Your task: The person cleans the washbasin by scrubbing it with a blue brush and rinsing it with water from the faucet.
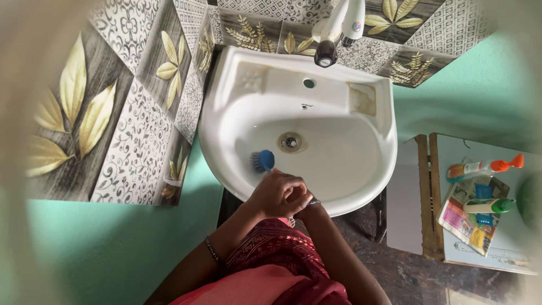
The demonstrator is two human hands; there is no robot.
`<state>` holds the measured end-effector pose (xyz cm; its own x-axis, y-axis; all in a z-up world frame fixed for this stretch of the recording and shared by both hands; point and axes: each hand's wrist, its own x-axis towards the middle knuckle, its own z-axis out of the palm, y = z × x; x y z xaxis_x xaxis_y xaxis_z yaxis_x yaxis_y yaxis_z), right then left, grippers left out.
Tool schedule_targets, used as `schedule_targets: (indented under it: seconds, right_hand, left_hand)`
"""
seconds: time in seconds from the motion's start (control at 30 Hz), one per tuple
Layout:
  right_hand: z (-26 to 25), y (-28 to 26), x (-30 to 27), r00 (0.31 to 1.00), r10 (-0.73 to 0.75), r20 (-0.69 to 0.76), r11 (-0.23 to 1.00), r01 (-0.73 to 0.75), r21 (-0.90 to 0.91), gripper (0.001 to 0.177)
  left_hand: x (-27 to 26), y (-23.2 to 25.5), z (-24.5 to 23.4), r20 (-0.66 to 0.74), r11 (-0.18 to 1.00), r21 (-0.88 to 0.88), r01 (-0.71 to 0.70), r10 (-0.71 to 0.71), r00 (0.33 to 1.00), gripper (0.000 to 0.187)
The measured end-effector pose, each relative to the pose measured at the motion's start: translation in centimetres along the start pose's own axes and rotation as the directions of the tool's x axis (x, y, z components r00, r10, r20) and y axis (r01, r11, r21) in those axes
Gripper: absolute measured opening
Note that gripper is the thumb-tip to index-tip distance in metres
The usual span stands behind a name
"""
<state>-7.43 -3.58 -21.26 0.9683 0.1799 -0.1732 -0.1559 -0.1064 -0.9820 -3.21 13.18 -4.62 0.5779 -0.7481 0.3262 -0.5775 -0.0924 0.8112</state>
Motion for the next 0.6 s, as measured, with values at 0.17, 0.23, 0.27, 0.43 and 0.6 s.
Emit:
schedule_targets:
  seconds: [0.17,0.23,0.27,0.43,0.6]
  right_hand:
    - [-0.9,-8.9,0.0,0.965,0.259,-0.030,0.965,-0.257,0.060,0.031]
    - [-1.1,-11.5,0.2,0.920,0.375,-0.112,0.862,-0.302,0.407,0.028]
    - [-1.7,-12.6,0.3,0.876,0.453,-0.166,0.846,-0.363,0.391,0.029]
    - [-3.9,-14.2,2.8,0.852,0.275,-0.446,0.941,-0.333,-0.054,0.030]
    - [-5.0,-13.9,6.9,0.890,-0.143,-0.433,0.849,-0.114,-0.515,0.021]
  left_hand:
    - [-0.8,-1.2,0.6,-0.321,0.994,-0.014,-0.106,0.096,0.942,0.014]
    - [-0.7,-3.6,0.4,-0.485,0.996,0.025,-0.080,0.082,0.871,0.013]
    - [-0.5,-5.0,-0.1,-0.557,0.998,0.060,-0.017,0.047,0.829,0.013]
    - [-1.3,-8.4,-2.7,-0.612,0.872,0.273,0.405,-0.168,0.773,0.032]
    - [0.1,-11.0,-3.7,-0.615,0.735,0.455,0.503,-0.149,0.774,0.048]
